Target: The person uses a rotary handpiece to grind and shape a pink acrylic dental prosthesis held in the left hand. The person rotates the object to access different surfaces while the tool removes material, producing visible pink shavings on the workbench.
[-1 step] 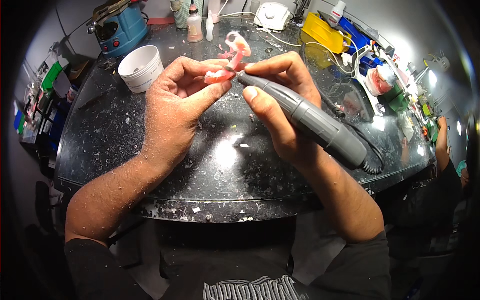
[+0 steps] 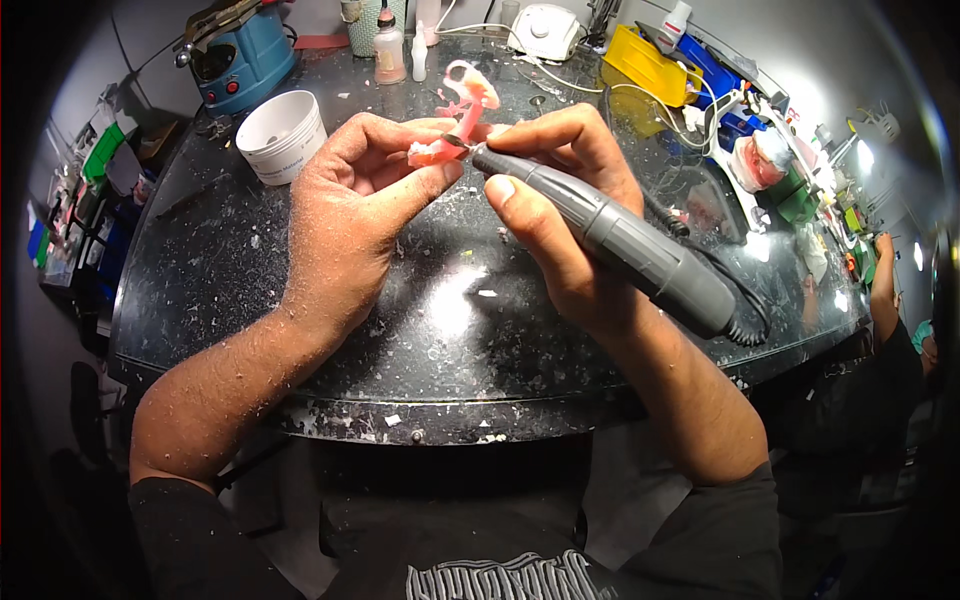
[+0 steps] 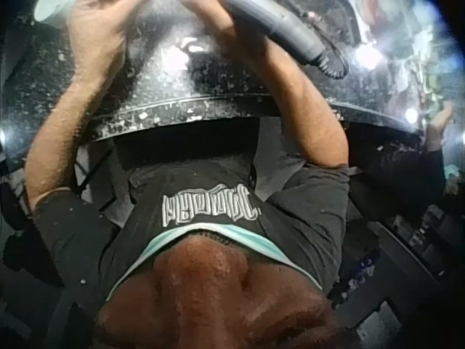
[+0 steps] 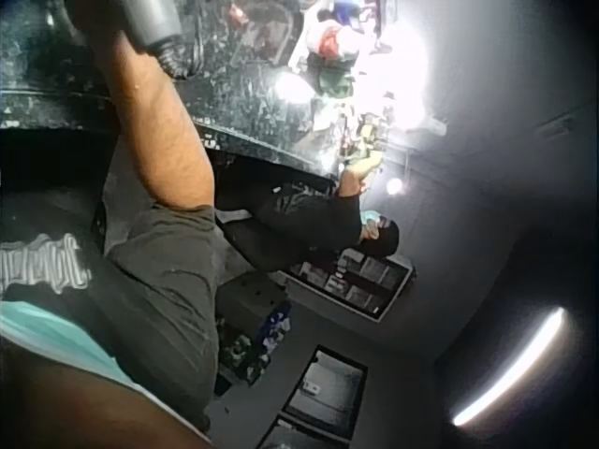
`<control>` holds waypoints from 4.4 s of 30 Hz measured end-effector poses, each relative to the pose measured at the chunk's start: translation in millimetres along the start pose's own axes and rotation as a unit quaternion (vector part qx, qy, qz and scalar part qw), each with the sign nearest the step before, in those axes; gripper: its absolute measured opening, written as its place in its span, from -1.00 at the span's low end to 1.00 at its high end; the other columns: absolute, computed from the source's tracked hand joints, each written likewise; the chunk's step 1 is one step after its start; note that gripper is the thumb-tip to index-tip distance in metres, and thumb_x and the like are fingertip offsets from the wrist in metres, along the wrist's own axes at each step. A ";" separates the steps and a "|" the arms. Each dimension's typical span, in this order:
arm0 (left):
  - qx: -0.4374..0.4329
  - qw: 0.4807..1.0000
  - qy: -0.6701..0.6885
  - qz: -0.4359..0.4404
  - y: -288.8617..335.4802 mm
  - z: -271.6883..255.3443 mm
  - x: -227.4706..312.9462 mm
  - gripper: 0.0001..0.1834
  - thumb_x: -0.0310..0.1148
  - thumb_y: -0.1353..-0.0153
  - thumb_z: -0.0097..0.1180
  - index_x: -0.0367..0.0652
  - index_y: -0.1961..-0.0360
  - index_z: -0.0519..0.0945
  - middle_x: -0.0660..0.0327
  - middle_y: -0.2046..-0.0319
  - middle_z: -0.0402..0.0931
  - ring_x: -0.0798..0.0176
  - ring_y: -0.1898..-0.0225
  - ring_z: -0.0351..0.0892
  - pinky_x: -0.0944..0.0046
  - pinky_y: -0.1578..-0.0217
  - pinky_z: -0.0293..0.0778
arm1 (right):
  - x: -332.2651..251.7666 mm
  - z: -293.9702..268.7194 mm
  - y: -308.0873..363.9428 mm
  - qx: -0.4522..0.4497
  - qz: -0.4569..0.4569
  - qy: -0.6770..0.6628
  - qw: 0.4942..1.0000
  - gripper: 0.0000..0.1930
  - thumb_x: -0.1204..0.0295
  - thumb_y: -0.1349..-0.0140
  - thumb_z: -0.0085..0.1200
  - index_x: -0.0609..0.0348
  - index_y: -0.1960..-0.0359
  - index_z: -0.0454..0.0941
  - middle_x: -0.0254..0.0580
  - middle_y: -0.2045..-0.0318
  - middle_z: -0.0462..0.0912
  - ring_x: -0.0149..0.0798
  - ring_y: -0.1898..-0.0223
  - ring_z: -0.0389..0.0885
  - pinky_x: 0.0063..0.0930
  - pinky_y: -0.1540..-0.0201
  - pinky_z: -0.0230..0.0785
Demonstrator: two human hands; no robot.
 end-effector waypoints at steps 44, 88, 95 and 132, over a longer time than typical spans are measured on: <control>0.007 0.999 -0.008 -0.039 -2.6 -6.6 -0.8 -0.83 -0.59 -0.16 0.25 -0.32 0.21 0.58 0.08 0.14 0.64 0.32 0.07 0.61 0.28 -0.11 0.45 | 1.0 1.3 2.4 -0.004 -0.084 0.089 0.992 -0.72 0.47 -0.13 0.20 0.22 0.13 0.45 -0.16 0.27 0.52 -0.30 0.19 0.58 -0.44 0.07 0.44; 0.001 0.999 -0.012 -0.048 -3.5 -6.0 -5.7 -0.85 -0.54 -0.15 0.28 -0.24 0.25 0.59 0.14 0.18 0.65 0.37 0.13 0.62 0.35 -0.01 0.48 | -1.8 -1.1 1.4 -0.037 -0.026 0.046 0.998 -0.75 0.47 -0.22 0.14 0.24 0.11 0.40 -0.21 0.29 0.56 -0.46 0.24 0.54 -0.54 0.14 0.40; 0.007 0.999 -0.009 -0.044 -2.2 -7.0 -4.1 -0.88 -0.62 -0.18 0.24 -0.30 0.26 0.59 0.11 0.22 0.67 0.35 0.16 0.66 0.36 0.03 0.56 | 6.5 4.3 4.4 -0.025 -0.044 0.052 0.997 -0.74 0.47 -0.13 0.19 0.19 0.15 0.46 -0.11 0.23 0.57 -0.23 0.14 0.62 -0.39 0.03 0.44; 0.011 0.998 -0.048 -0.048 -0.5 -7.3 -3.8 -0.90 -0.50 -0.21 0.25 -0.25 0.24 0.63 0.22 0.20 0.66 0.44 0.15 0.58 0.39 0.01 0.43 | -3.2 9.8 6.1 -0.072 -0.068 0.076 0.992 -0.70 0.57 -0.15 0.13 0.25 0.06 0.45 -0.14 0.14 0.50 -0.20 -0.13 0.46 -0.26 -0.28 0.20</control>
Point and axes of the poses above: each hand's wrist, its own y-axis away from the middle knuckle, its own z-axis out of the palm, x = y × z, the point moved 6 cm from there along -y, towards the middle knuckle
